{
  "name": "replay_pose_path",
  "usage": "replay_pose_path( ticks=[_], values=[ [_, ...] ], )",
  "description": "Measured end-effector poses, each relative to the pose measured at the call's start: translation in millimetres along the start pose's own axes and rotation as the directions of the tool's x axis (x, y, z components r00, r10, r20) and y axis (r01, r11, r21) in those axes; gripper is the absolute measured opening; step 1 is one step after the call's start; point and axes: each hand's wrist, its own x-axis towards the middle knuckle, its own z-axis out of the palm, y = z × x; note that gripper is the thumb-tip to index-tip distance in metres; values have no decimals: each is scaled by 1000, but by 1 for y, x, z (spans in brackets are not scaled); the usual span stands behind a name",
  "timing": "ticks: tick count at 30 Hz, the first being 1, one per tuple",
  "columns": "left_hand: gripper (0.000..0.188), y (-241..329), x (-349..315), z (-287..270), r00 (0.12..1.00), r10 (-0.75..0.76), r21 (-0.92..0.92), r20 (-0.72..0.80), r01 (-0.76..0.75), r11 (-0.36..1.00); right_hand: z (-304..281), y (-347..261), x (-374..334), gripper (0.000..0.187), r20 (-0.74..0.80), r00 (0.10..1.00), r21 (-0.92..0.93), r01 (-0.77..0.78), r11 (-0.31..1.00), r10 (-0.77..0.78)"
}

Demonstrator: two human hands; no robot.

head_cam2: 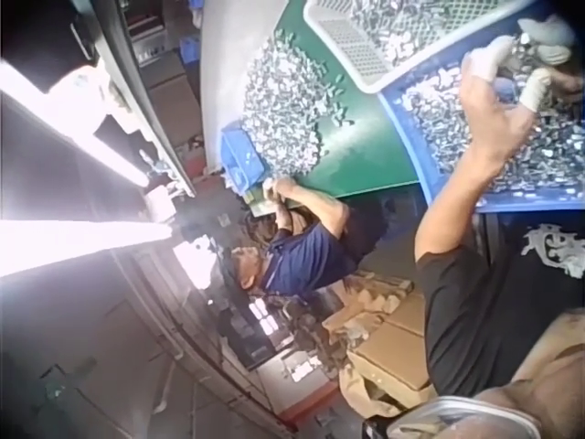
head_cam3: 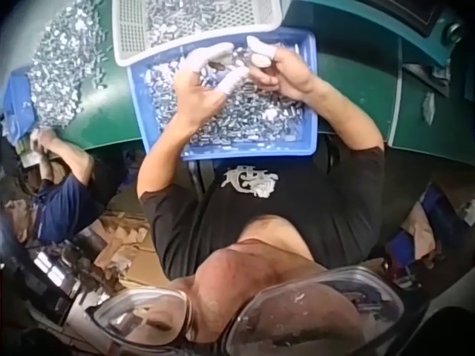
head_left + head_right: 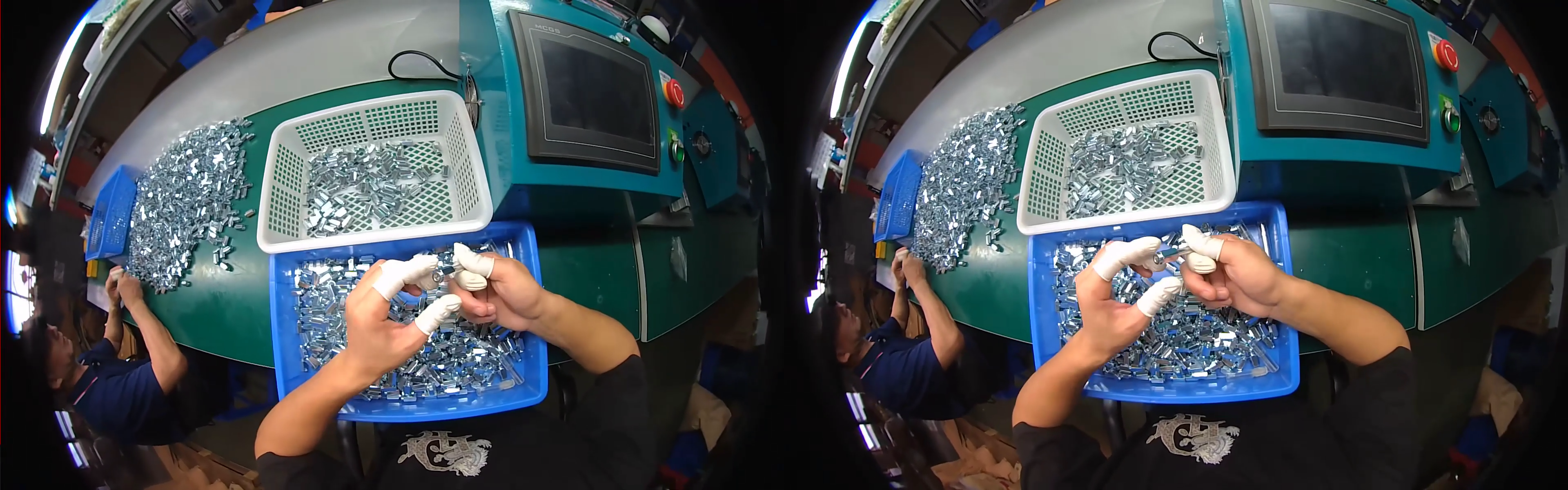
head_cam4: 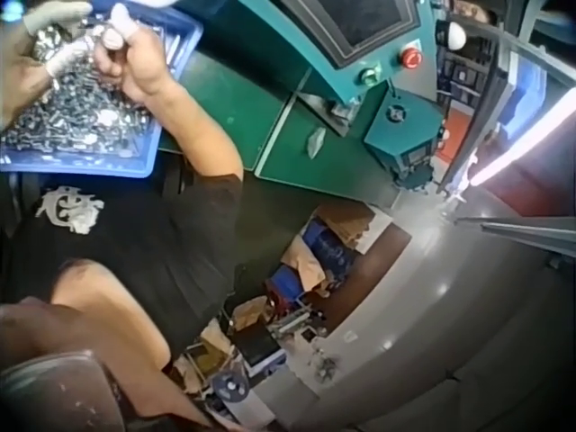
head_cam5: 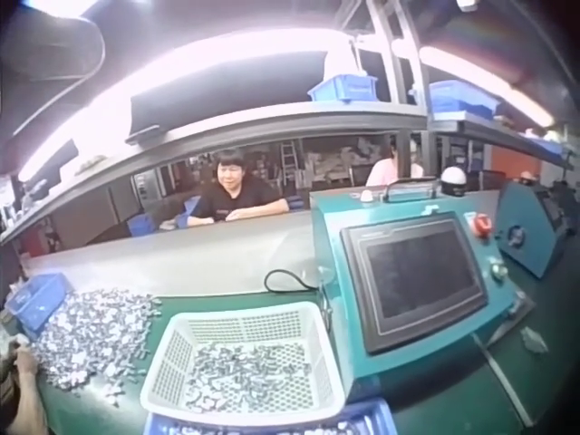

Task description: Sorting and inspecting small metal hardware components at a factory workstation.

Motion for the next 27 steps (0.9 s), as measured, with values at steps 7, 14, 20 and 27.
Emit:
replay_pose_path(
  ticks=[7, 14, 20, 27],
  values=[
    [24, 12, 6, 0, 991, 126, 93, -51, -121, 988, 0, 5, -1, 46, 43, 998, -37, -41, 998, 43],
    [17, 6, 9, -2, 999, 34, 65, 3, -34, 997, 0, 4, -4, 44, -76, 997, -71, 27, 997, -33],
    [22, -35, 29, -18, 920, -315, -25, -232, 318, 948, 1, 5, -1, 40, -262, 939, -205, 172, 964, -223],
    [4, -16, 11, -8, 991, -132, 361, 23, 115, 926, -2, 7, -1, 40, -259, 927, -207, 222, 953, -272]
  ],
)
